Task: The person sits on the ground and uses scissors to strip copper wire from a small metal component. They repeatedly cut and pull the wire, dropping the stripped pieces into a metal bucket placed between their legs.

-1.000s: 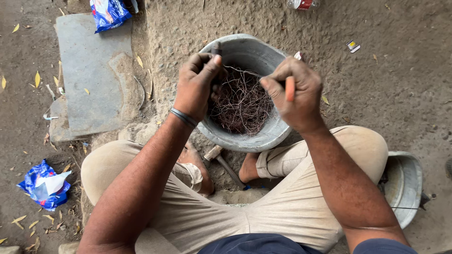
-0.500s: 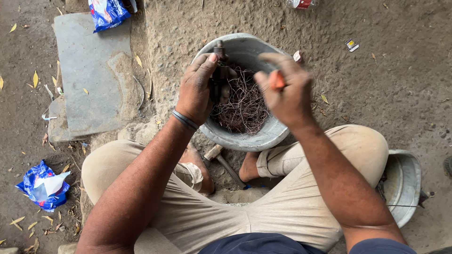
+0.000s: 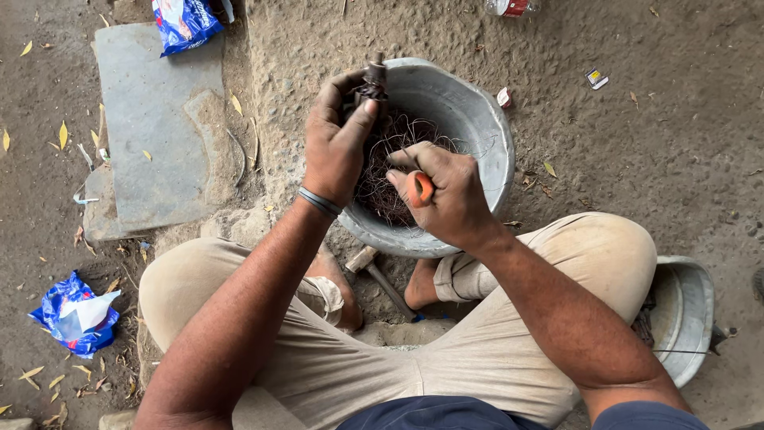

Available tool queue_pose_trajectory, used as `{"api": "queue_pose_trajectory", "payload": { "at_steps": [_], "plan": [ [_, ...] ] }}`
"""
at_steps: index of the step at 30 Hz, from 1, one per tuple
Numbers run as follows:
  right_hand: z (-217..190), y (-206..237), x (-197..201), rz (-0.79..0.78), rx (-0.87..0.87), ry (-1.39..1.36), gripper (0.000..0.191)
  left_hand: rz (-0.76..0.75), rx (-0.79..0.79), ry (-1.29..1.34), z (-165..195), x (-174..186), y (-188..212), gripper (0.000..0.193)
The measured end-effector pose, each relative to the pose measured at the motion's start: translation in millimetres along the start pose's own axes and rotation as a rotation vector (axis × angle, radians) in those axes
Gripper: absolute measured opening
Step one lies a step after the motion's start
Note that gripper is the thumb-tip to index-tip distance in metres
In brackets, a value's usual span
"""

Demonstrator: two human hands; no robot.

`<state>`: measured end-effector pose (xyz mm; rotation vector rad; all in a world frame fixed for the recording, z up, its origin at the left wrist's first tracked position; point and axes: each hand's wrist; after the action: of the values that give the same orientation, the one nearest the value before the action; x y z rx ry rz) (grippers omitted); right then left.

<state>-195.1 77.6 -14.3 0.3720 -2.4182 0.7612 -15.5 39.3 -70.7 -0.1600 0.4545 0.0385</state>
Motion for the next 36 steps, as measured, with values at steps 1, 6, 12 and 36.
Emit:
{"api": "queue_pose_trajectory", "payload": {
  "at_steps": [1,6,12,36],
  "plan": [
    [-0.8,0.1,1.7,0.007,-0.068,-0.037,0.011,-0.005,-0.035,-0.109,-0.1,-0.8,0.9,0.032],
    [-9.9,-0.5,-3.4,-0.052,-0.193,-0.163,0.009,-0.014,-0.123,-0.142,3.1,-4.1,6.9,0.036],
    [-4.2,-6.7,13.8,-0.012,-0.417,-0.212,0.002,-0.044,-0.093,-0.114,11.1,-9.5,8.7,0.035],
    [21.9,-4.1,51.2,0.171,-0.313,-0.055,0.008,-0.059,0.112,0.028,6.8,5.5,-2.6,0.029]
  ]
}}
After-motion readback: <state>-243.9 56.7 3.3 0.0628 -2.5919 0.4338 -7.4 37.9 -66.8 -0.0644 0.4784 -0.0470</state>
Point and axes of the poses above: each hand's wrist, its own y-axis away from the middle knuckle, its own x-axis out of the back of the hand, z = x × y, and after that the axes turned 4 degrees about -x, right-handed
